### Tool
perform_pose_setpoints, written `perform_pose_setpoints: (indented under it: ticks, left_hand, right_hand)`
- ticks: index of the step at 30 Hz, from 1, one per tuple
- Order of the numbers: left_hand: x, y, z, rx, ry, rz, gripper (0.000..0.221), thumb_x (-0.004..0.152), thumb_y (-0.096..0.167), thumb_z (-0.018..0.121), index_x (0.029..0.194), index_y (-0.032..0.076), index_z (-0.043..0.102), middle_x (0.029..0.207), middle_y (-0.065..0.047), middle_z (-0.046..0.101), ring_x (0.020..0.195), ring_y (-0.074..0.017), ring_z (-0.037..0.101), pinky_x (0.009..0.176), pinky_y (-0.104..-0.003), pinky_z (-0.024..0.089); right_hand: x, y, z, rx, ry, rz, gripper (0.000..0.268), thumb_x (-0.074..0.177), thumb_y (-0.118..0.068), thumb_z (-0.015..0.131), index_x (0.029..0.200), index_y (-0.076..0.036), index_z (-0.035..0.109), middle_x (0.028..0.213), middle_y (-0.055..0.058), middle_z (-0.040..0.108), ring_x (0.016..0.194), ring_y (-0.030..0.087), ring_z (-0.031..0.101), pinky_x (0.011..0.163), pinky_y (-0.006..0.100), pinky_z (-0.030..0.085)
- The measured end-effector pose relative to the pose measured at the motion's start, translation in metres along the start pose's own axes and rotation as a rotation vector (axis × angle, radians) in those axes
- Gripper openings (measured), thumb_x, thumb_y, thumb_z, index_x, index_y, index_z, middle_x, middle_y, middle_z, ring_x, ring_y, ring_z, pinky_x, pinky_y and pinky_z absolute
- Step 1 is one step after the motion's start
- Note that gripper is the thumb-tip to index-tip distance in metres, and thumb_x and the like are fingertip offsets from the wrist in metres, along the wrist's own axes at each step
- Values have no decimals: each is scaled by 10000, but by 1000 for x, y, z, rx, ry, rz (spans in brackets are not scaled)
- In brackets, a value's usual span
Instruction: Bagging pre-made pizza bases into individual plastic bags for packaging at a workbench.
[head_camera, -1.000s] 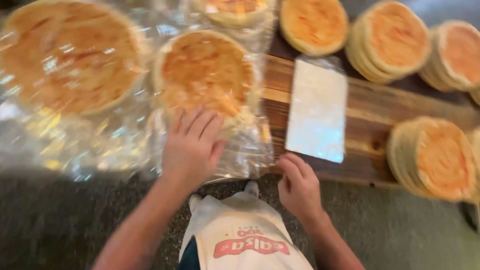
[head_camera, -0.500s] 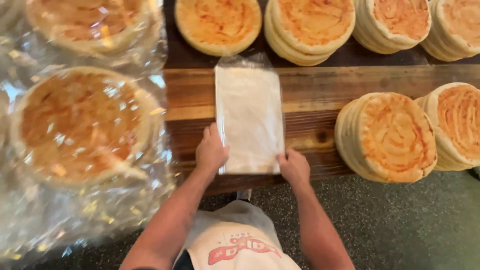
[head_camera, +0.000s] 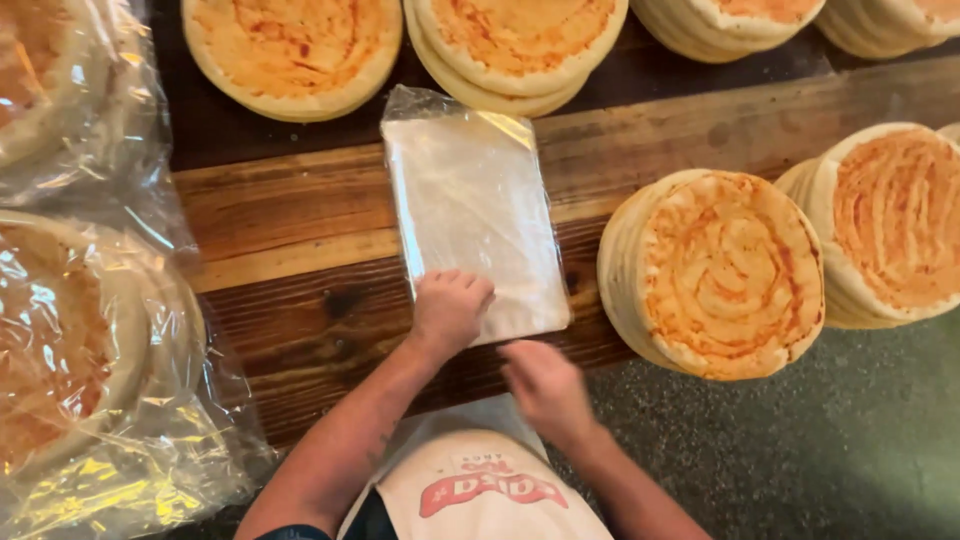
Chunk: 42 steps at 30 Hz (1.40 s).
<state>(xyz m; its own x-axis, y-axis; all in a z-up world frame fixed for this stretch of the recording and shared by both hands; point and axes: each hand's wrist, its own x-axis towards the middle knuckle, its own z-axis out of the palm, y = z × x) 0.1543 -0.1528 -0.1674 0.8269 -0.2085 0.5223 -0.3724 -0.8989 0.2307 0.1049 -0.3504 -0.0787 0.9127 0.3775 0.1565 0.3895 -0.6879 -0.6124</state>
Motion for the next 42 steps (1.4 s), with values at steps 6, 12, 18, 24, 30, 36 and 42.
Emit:
perform_pose_setpoints:
  ticks: [6, 12, 18, 24, 30, 36, 42]
  left_hand:
    - [15, 10, -74, -370, 9, -99, 92, 856, 273, 708, 934, 234, 678, 792, 47, 562, 819, -194, 642, 807, -340, 497]
    - [-35, -16, -77, -126, -169, -139, 1244, 520, 612, 889, 1549, 85, 431, 1571, -198, 435, 1481, -381, 366, 1220, -630, 223]
    - [-23, -3, -79, -273, -48, -325, 890, 965, 567, 542, 1613, 46, 224, 1693, -152, 253, 1589, -314, 238, 1283, -630, 124]
    - [79, 21, -237, -792, 339, -4, 161, 1041, 110, 599, 1132, 82, 729, 939, -60, 718, 835, -255, 650, 828, -402, 432]
    - [89, -3, -264, -838, 128, -111, 384, 793, 0, 571, 1130, 96, 727, 1072, -79, 790, 959, -221, 779, 827, -343, 611]
    - [132, -73, -266, -573, -626, -480, 226, 938, 373, 566, 913, 192, 698, 900, -69, 769, 860, -305, 705, 678, -458, 492]
    - [162, -128, -175, -229, -647, -368, 537, 739, 634, 779, 1158, 305, 719, 976, -48, 797, 1015, -244, 760, 866, -391, 599]
  right_hand:
    - [53, 21, 54, -594, 258, -32, 811, 620, -273, 782, 1330, 77, 606, 1396, 317, 570, 1310, 432, 553, 1155, 491, 397]
    - [44, -31, 47, -212, 278, -348, 93, 908, -144, 673, 848, -75, 693, 882, 105, 656, 818, 345, 641, 857, 451, 539]
    - [47, -160, -80, 130, -218, -545, 428, 1021, -174, 609, 674, -66, 383, 602, 53, 394, 483, 232, 363, 438, 385, 264]
    - [57, -176, -180, -29, 570, -409, 438, 823, -86, 891, 911, 50, 484, 905, 247, 565, 822, 332, 575, 722, 389, 454]
    - [64, -125, -139, 590, 599, 307, 263, 864, 72, 815, 778, -64, 607, 698, 52, 594, 532, 139, 576, 519, 244, 551]
    - [95, 5, -91, 1245, 112, 368, 109, 916, -2, 665, 1011, -16, 715, 889, 134, 737, 737, 216, 722, 714, 306, 610]
    - [121, 16, 3, 1145, 214, 731, 180, 879, -46, 720, 890, -163, 584, 727, -73, 500, 570, 21, 488, 501, 188, 450]
